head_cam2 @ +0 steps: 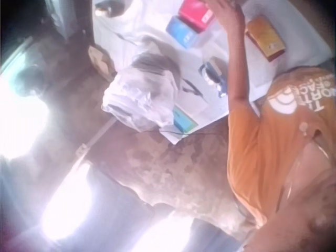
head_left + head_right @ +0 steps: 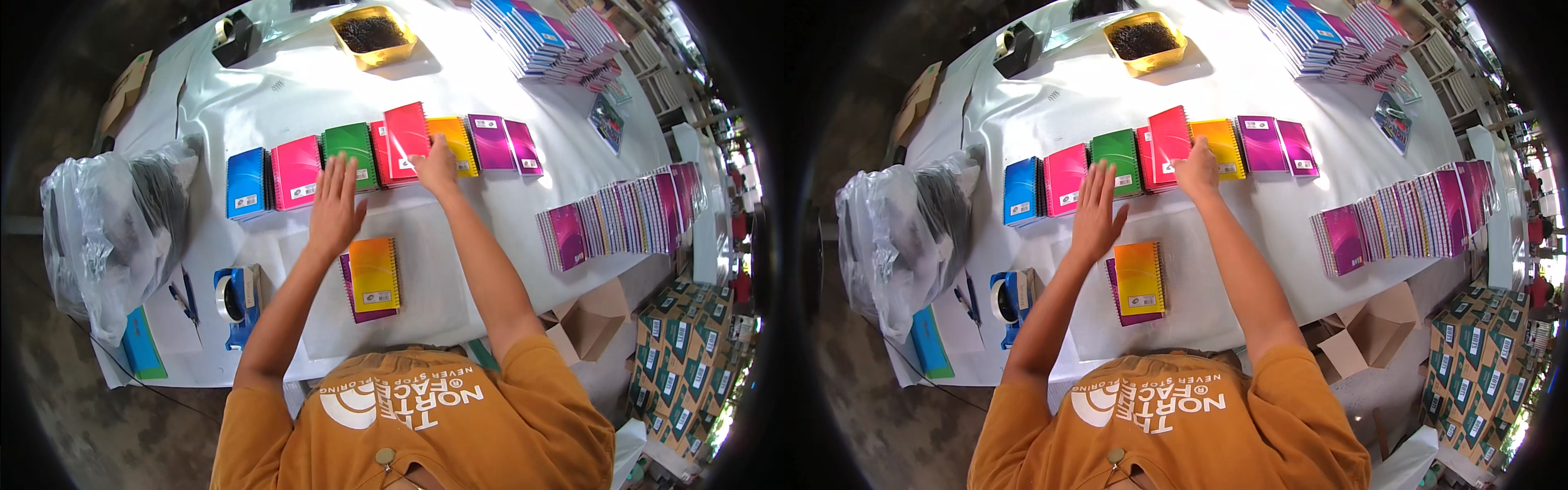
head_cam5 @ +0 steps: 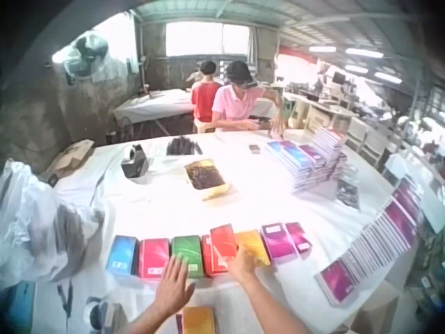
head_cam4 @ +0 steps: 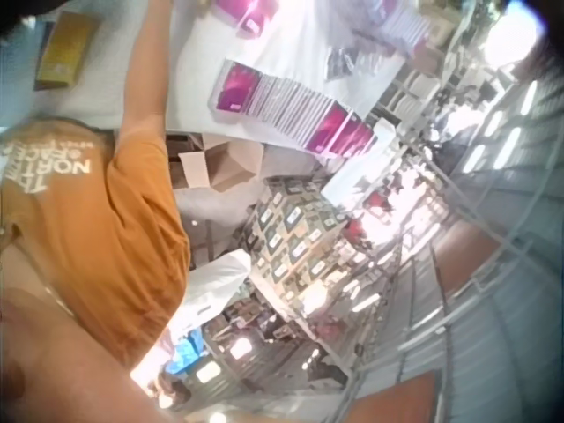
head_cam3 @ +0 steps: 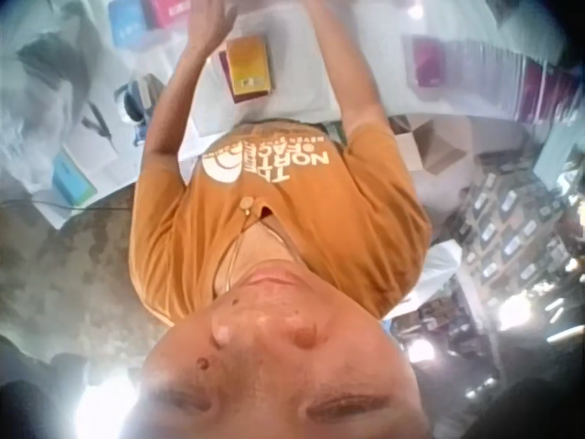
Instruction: The person gathers small colorful notebooks from a table, stacks them, and places a stack into a clear plastic bag. The person then seals the bag using adhesive tape from a dispenser and places the packaged notebooks aside.
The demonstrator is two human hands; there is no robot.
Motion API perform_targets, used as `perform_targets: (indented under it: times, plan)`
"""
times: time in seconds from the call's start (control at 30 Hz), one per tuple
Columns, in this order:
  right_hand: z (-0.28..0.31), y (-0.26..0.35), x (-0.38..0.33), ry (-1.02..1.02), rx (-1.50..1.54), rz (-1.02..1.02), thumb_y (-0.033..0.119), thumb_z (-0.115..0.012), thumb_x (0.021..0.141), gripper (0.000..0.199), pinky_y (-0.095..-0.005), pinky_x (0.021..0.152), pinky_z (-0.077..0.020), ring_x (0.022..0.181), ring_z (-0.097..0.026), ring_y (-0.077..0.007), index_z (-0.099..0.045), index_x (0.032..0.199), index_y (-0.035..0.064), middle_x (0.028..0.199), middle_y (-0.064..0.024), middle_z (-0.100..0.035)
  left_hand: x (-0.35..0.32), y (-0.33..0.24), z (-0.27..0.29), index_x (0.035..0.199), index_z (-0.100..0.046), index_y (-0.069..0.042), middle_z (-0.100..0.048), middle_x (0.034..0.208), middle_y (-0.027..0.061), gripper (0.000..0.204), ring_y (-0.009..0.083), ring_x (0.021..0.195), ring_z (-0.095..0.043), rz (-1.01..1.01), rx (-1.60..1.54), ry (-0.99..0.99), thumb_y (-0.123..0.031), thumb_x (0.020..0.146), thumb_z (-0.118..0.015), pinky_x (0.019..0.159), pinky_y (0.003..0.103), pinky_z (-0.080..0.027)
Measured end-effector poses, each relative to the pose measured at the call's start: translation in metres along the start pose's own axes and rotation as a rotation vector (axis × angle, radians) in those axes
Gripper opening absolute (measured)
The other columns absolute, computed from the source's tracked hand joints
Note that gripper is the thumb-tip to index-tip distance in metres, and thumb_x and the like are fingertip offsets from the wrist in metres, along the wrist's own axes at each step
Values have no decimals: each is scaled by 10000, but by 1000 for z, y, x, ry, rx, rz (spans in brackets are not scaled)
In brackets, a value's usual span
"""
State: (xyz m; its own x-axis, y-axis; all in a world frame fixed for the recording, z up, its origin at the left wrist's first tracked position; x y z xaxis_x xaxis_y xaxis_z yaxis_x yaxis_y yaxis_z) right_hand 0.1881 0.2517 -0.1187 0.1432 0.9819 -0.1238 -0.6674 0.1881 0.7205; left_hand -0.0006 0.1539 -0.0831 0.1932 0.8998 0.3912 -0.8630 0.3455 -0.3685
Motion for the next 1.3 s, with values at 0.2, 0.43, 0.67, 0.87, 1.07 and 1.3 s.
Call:
perform_targets:
  times: [0.2,0.43,0.67,0.87,1.07,1.3]
  plan:
    - [35,-22,-28,147,829,-75,162,-684,805,435,-332,657,-527,839,-633,-201,-471,1151,7,1001,-91,-616,22,47,-21,1228,-553,-124,-650,1043,149,417,309,894,-639,120,7,265,-263,842,-627,804,418,-504]
    - [113,-39,-100,168,1174,-89,135,-601,874,349,-279,615,-518,819,-623,-139,-473,1188,51,1005,-53,-608,19,35,55,1170,-602,-101,-641,1065,155,320,329,937,-627,192,-333,-109,-92,850,-615,814,406,-495]
    - [149,-76,-159,88,1175,-115,141,-566,899,377,-253,636,-517,828,-627,-136,-449,1246,52,1020,-46,-614,-101,-70,85,1102,-623,-50,-609,1169,155,331,270,1113,-579,-276,-223,-75,42,788,-575,964,390,-434]
    - [138,-57,-171,159,1290,-146,148,-546,913,379,-274,726,-515,904,-620,-150,-440,1260,39,1089,-63,-599,-108,-36,80,1040,-589,-40,-580,1154,143,272,261,1151,-515,205,-1339,-124,-11,772,-558,989,337,-367]
    - [78,-21,-168,445,1428,-119,160,-509,939,368,-299,888,-471,1042,-580,-149,-431,1275,31,1185,-69,-571,-89,44,11,1138,-553,-43,-533,1181,157,315,289,1174,-423,333,-780,161,-87,827,-524,1034,395,-279]
    - [-13,-52,-204,530,1124,-344,161,-537,931,235,-266,840,-456,912,-570,-130,-518,1127,34,1050,-53,-591,-145,-10,5,1247,-483,-46,-438,1219,193,481,345,1081,-432,407,-93,22,-208,820,-634,934,420,-334]
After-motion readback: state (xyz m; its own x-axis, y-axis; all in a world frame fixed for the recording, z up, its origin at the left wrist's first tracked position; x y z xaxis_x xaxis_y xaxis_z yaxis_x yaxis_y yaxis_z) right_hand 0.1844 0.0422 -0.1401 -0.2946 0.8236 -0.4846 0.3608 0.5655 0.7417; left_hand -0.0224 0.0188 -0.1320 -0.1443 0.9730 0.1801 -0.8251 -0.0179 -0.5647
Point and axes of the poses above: each hand's wrist, its own x-axis towards the middle knuckle, its own z-axis out of the back of the hand, y = z × x, the point moved 5 cm from there along x, towards the middle knuckle
